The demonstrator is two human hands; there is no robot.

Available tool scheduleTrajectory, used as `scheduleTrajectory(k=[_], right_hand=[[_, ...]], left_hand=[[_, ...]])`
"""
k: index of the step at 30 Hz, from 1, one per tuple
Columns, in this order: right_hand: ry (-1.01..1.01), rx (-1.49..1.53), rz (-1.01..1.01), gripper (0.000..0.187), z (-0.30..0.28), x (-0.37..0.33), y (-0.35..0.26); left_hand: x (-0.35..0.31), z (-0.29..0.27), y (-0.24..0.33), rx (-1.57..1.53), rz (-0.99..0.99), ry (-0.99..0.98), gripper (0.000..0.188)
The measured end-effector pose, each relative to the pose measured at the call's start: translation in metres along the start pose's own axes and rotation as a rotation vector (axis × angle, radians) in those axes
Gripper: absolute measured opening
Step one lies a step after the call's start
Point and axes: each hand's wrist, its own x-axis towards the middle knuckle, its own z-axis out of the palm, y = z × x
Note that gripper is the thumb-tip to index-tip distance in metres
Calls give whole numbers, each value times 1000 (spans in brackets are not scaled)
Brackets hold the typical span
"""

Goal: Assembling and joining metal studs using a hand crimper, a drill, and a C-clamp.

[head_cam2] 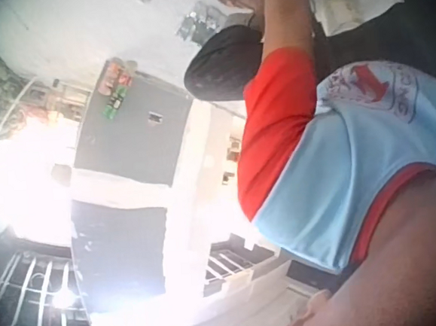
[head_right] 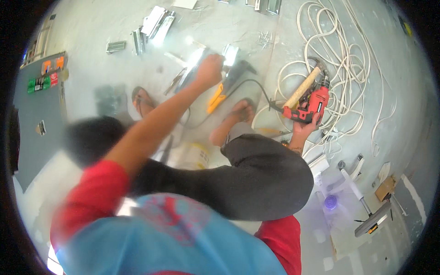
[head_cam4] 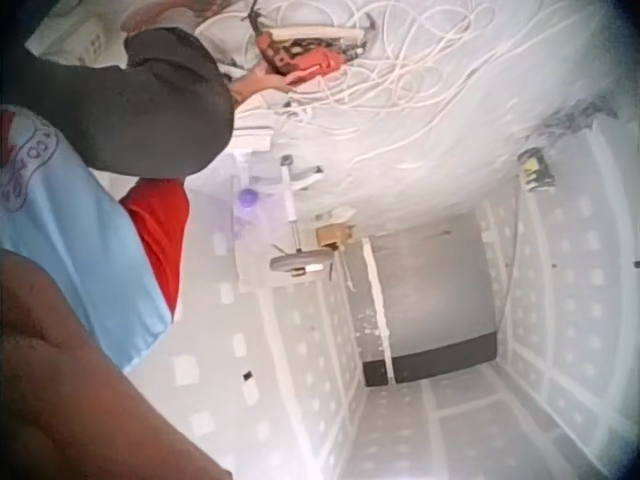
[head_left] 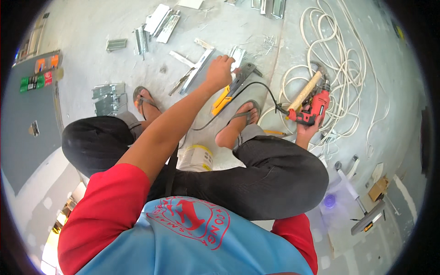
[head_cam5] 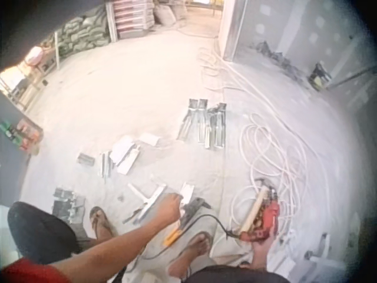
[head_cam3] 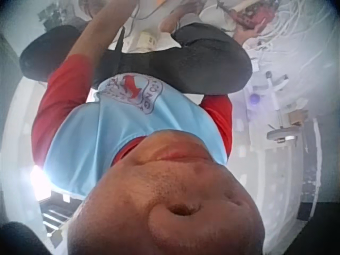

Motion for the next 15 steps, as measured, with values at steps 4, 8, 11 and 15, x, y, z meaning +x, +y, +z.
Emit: scheduleTrajectory(k=[4, 8, 11, 15], right_hand=[[-66, -39, 74, 54, 8, -3, -6], [404, -702, 271, 44, 33, -19, -34], [543, -1598, 47, 35, 72, -25, -39], [-47, -1737, -576, 24, 143, 3, 18]], left_hand=[[22, 30, 14, 46, -146, -209, 30], [31, 44, 20, 17, -93, -206, 25], [36, 57, 24, 17, -59, -137, 21], [18, 70, 23, -49, -254, -76, 21]])
